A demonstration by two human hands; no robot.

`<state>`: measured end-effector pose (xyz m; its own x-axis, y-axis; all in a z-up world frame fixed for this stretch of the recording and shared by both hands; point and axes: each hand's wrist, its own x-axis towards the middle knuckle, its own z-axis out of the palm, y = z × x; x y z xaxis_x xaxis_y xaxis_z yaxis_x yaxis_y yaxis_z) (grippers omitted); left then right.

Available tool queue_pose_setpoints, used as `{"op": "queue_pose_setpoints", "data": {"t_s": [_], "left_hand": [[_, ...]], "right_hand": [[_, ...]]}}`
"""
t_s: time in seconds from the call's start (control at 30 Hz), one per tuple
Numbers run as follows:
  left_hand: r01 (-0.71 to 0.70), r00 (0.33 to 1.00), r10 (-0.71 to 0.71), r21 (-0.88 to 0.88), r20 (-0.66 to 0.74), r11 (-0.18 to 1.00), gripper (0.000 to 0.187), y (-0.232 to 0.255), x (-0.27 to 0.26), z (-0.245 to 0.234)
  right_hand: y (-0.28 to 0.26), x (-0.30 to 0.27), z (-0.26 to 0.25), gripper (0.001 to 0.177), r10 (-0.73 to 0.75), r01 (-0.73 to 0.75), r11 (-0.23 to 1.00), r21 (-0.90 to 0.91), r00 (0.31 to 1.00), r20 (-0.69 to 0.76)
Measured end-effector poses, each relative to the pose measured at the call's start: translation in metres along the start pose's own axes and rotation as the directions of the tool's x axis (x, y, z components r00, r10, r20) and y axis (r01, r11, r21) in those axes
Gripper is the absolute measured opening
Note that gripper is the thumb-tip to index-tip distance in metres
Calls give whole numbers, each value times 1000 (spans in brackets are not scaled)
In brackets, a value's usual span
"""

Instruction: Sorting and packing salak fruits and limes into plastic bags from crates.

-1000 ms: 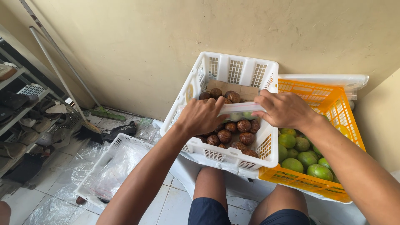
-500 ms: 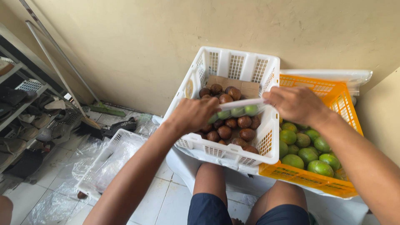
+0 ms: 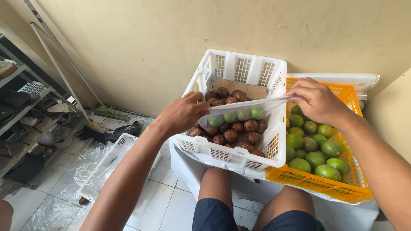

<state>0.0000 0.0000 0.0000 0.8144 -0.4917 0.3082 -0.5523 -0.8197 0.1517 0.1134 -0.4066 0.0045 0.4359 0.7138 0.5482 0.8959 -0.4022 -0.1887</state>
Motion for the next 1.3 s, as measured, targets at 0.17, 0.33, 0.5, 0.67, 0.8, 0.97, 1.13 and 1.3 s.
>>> {"op": "queue_pose_setpoints", "data": {"t_s": [0.17,0.33,0.5,0.67,0.8,0.97,1.13,1.3], "left_hand": [[90,996,-79,-330,47,940,25,9,-4,-30],[335,940,-255,-466,228,819,18,9,2,-20],[442,897,-375,-477,234,759,23,17,7,-1],[293,954,-240,-401,179,868,29,17,1,2],[233,972,-224,-306,67,923,19,11,3,0],[274,957,-258,-128,130,953,20,13,9,-10],[222,966,-212,-50,150,974,22,27,17,-16],[119,993,-119,-82,6,989,27,40,47,31]], "right_hand": [[-10,6,-19,18,497,-514,855,73,851,167],[18,0,6,19,586,-625,771,120,771,248],[-9,5,1,38,591,-690,708,150,695,409],[-4,-5,2,27,562,-590,806,-44,742,365],[3,1,5,12,469,-488,873,-17,828,308],[10,7,11,9,354,-378,922,87,912,208],[3,15,12,19,470,-513,843,160,849,243],[16,20,21,24,512,-559,813,164,820,258]]}}
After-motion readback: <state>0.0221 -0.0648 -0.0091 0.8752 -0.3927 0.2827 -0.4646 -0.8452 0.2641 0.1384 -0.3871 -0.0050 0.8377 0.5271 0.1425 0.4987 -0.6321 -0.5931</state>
